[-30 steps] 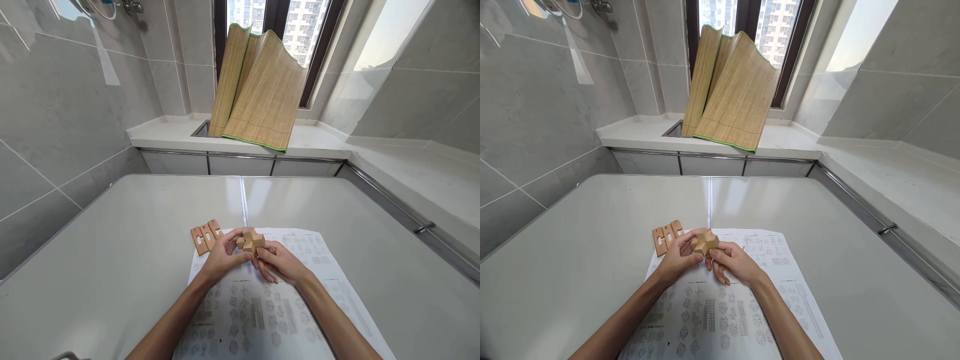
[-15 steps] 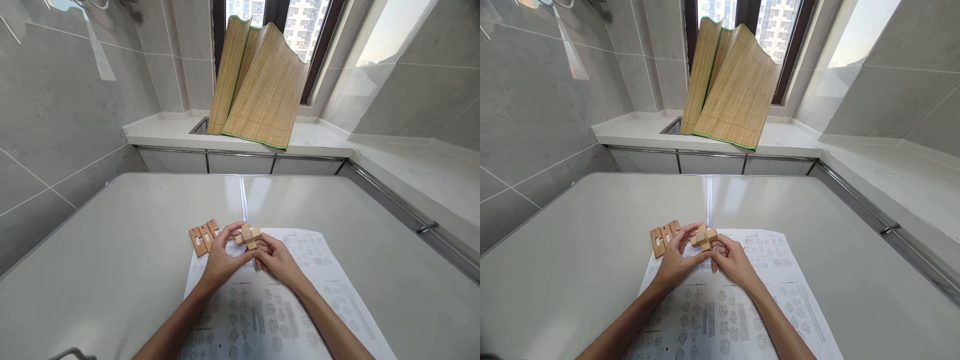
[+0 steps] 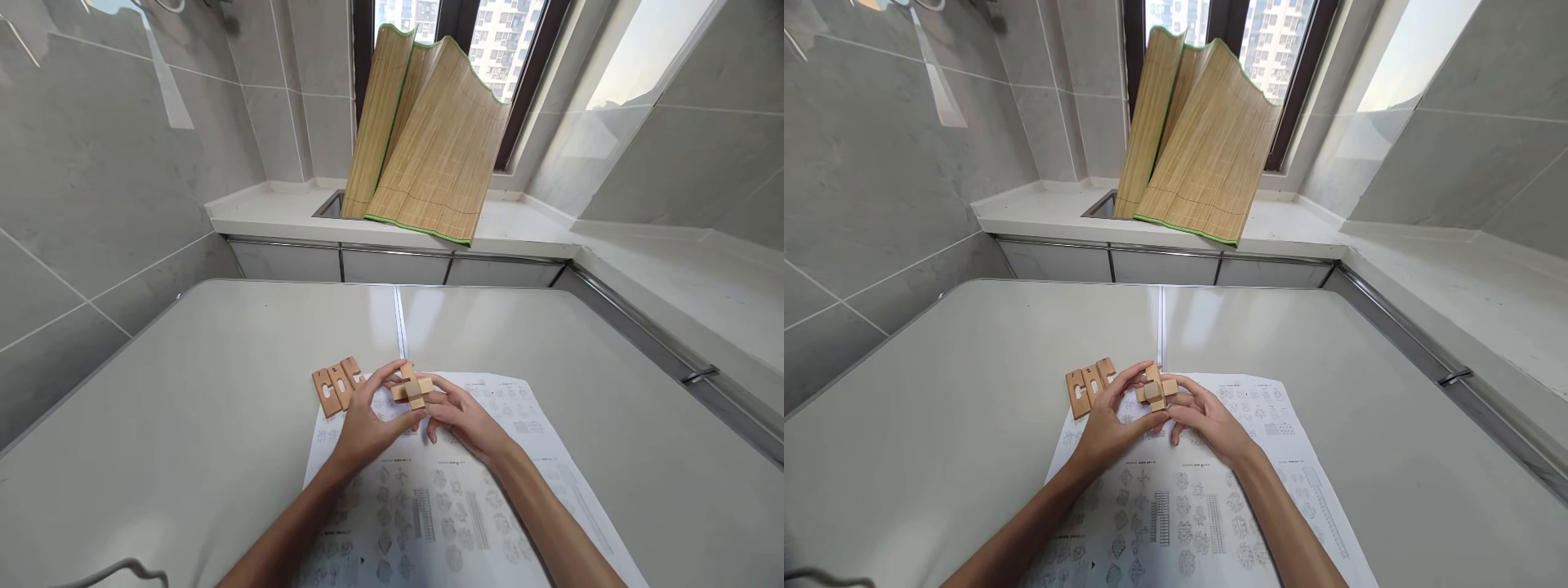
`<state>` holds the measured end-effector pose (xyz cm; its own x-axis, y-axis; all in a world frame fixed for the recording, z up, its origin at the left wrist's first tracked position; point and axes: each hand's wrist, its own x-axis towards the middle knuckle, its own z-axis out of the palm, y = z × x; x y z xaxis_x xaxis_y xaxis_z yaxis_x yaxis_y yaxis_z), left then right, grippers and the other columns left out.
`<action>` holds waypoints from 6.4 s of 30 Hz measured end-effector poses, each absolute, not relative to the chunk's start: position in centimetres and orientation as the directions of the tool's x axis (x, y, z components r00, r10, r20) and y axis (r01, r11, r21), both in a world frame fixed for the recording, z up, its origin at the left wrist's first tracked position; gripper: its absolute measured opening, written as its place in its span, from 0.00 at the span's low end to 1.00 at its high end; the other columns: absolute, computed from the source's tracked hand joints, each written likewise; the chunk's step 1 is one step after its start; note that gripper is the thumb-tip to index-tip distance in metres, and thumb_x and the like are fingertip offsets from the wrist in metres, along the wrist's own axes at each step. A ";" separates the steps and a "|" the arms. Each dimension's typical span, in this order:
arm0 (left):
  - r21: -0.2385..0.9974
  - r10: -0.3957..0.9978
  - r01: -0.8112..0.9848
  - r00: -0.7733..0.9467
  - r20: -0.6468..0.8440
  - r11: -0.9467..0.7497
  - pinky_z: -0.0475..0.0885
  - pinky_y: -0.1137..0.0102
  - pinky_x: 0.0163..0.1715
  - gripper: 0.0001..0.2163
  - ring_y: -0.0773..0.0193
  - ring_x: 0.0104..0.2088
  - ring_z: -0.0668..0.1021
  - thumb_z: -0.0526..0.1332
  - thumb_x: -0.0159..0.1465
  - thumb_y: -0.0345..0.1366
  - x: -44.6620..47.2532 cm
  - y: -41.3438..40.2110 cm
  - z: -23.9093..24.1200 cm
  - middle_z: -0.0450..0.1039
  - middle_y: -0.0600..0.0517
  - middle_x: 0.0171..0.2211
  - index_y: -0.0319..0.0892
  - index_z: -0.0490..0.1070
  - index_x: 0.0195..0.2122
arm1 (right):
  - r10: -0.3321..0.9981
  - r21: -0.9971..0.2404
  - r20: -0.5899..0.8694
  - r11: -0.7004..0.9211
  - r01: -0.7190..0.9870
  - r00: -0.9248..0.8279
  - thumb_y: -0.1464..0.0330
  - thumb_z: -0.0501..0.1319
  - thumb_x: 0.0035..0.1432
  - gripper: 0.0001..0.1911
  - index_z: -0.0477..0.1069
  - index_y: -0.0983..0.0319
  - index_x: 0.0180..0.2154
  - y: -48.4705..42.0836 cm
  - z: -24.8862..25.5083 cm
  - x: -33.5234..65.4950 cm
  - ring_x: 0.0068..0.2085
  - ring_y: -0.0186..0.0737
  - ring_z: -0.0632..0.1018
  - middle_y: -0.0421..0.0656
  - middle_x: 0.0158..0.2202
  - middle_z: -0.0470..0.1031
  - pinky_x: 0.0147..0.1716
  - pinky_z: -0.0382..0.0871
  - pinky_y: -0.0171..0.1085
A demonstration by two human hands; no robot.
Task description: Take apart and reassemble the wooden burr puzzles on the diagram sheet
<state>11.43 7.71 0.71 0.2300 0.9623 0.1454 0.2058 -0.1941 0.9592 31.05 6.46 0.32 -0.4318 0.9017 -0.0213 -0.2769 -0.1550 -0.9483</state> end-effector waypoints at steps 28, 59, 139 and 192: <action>0.981 0.943 -0.188 0.314 0.107 -0.048 0.73 0.57 0.61 0.24 0.50 0.58 0.78 0.69 0.65 0.49 11.5 8.4 0.0 0.76 0.42 0.58 0.43 0.72 0.57 | 0.981 -0.898 0.188 0.195 0.394 -0.056 0.55 0.61 0.69 0.17 0.75 0.50 0.56 6.9 -2.4 30.6 0.59 0.54 0.77 0.45 0.60 0.77 0.60 0.67 0.55; 0.849 0.895 0.327 0.313 0.317 -0.415 0.72 0.66 0.38 0.15 0.63 0.36 0.75 0.68 0.64 0.38 12.2 7.2 -0.2 0.73 0.49 0.51 0.51 0.76 0.52 | 0.960 -0.945 0.278 0.279 0.170 -0.030 0.57 0.69 0.62 0.10 0.79 0.52 0.44 6.7 -1.2 31.1 0.49 0.50 0.75 0.48 0.54 0.74 0.52 0.70 0.50; 0.304 0.759 0.705 0.519 0.394 -0.640 0.68 0.50 0.59 0.21 0.48 0.57 0.73 0.66 0.68 0.46 8.6 10.9 -1.6 0.76 0.50 0.57 0.51 0.69 0.60 | 0.993 -0.976 0.079 0.095 0.197 -0.087 0.64 0.62 0.65 0.17 0.77 0.54 0.54 7.0 -2.0 30.0 0.51 0.48 0.83 0.47 0.54 0.82 0.55 0.75 0.49; 0.440 0.675 0.511 0.550 0.492 -0.738 0.72 0.68 0.32 0.11 0.62 0.32 0.76 0.53 0.65 0.24 12.0 6.7 -0.2 0.74 0.51 0.31 0.45 0.71 0.35 | 0.954 -0.867 0.292 0.292 0.405 -0.063 0.72 0.55 0.64 0.11 0.76 0.57 0.40 6.7 -2.0 29.6 0.30 0.40 0.77 0.41 0.36 0.82 0.35 0.71 0.38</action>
